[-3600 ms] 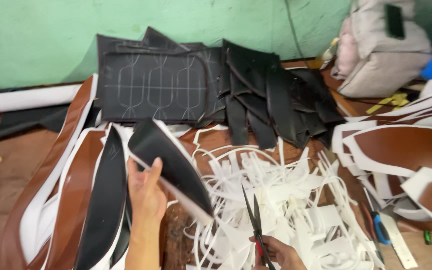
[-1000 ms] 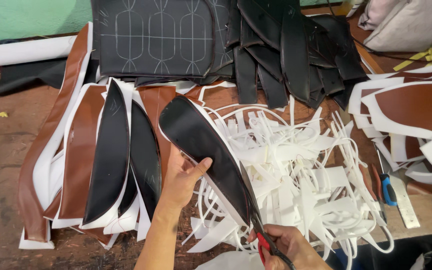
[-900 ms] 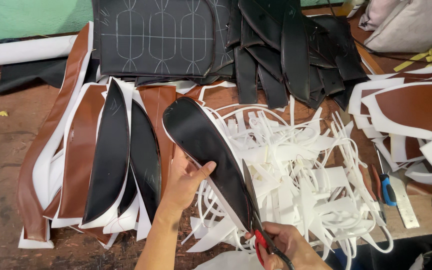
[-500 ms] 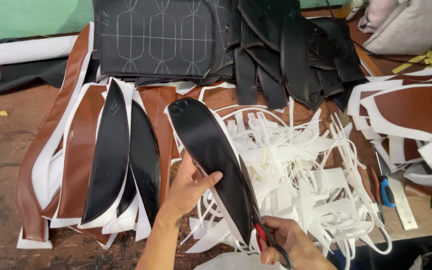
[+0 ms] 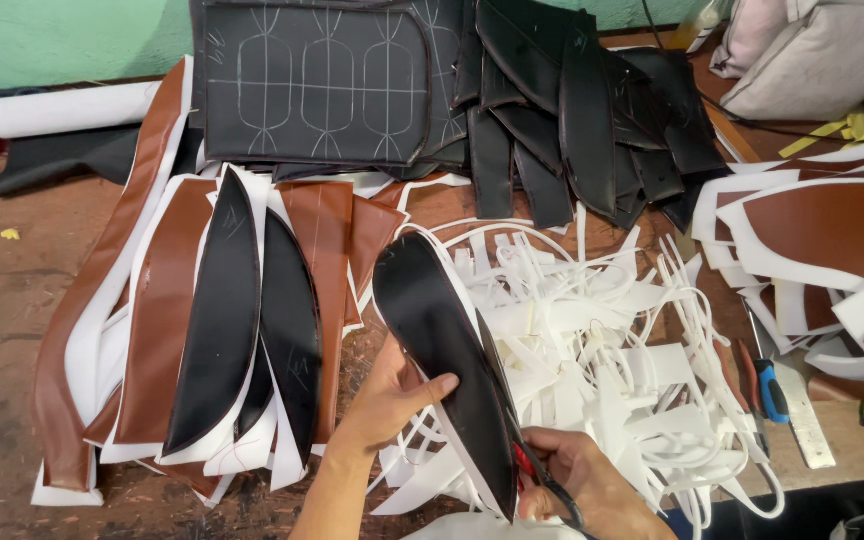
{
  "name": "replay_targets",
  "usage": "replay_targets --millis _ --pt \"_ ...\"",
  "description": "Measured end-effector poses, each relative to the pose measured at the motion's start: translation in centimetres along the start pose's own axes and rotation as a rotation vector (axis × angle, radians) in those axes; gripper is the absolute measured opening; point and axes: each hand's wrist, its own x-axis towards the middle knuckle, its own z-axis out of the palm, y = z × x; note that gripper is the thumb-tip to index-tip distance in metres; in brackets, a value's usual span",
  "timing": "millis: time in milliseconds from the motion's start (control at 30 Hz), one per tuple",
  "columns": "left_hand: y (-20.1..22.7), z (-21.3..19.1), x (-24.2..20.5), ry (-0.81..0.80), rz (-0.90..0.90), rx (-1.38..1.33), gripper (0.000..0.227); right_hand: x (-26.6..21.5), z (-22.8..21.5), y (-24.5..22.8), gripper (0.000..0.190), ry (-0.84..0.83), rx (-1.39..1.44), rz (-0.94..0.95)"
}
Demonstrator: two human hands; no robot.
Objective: The person uses shears to trim the edges of black synthetic leather pieces following white marking lines on a workbench, handling several different shapes one at a time and moving the resulting scraps onto a pile of white trimmings.
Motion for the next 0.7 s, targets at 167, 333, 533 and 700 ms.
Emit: replay_targets --millis 167,333,533,700 --pt "1.1 -0.9 0.0 -0.090 0.053 -0.570 0.080 -0.8 -3.3 0.8 0.049 -0.251 -0.397 -0.069" --pt "3.3 -0.8 3.9 0.247 0.083 -0.536 0.078 -0.1 -5.2 3.6 0.051 -0.145 -0.448 -0.025" --pt "4.2 1.5 4.7 0.218 0.316 -0.237 0.085 -0.9 -6.1 7.3 0.079 0.000 -0.511 -0.574" --pt "4.6 2.1 4.7 0.207 0.283 -0.190 0.088 -1.7 -5.6 7.8 0.095 0.047 -0.541 -0.586"
